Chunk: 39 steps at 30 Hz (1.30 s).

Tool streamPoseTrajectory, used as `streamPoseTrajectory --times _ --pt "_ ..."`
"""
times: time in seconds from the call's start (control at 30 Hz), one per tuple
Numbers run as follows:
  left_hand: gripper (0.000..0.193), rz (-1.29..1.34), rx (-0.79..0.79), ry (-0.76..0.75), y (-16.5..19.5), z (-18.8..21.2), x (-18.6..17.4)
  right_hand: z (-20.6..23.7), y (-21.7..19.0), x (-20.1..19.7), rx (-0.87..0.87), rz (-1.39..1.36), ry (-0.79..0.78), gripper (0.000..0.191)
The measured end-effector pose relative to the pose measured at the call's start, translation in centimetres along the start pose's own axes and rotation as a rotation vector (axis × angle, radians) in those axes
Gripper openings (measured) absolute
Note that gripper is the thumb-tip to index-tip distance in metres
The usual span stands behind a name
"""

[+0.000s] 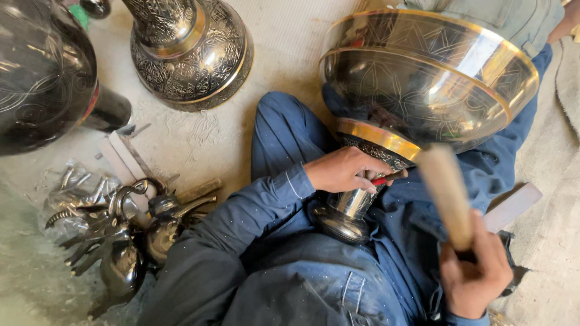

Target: The person sits on the floor and uses a hammer and chisel to engrave a decorative pattern onto the neck of a large metal vessel. They repeatedly tap the chisel to create fine lines on the surface.

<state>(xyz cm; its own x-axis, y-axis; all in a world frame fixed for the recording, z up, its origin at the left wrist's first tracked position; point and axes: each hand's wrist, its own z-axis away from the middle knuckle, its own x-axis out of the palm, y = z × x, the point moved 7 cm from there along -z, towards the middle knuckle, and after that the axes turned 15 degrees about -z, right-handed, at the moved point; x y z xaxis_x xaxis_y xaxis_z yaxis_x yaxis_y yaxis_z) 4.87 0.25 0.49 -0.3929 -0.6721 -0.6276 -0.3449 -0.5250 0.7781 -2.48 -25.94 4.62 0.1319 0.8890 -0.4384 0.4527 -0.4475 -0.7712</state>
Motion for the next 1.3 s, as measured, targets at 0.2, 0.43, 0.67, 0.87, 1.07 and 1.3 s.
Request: streamPoseTrajectory --times 0.2,0.43,0.67,0.87,1.07,1.3 --pt "0.036 -0.015 0.119 0.06 0.7 0.2 -0.4 -1.2 -1.2 0.4 0.035 0.159 -0.125 0.057" --pt "0.042 0.04 0.138 0.082 0.6 0.7 -0.4 -0.8 -1.0 1.8 -0.028 0.239 -0.208 0.063" --pt "0.041 -0.012 0.081 0.064 -0.3 0.8 -0.2 -0.9 -1.2 0.7 -0.09 0.078 -0.087 0.05" --pt "0.041 0.018 0.034 0.102 -0.6 1.5 0.0 -1.1 -1.4 0.3 0.019 0.028 0.017 0.049" --pt "0.033 -0.016 0.129 0.15 -0.4 1.5 -0.7 -1.2 -1.5 0.5 0.039 -0.005 -0.048 0.048" --pt "0.034 0.286 -0.076 0.217 -1.1 2.2 0.0 -1.9 -1.0 1.2 0.097 0.229 -0.159 0.066"
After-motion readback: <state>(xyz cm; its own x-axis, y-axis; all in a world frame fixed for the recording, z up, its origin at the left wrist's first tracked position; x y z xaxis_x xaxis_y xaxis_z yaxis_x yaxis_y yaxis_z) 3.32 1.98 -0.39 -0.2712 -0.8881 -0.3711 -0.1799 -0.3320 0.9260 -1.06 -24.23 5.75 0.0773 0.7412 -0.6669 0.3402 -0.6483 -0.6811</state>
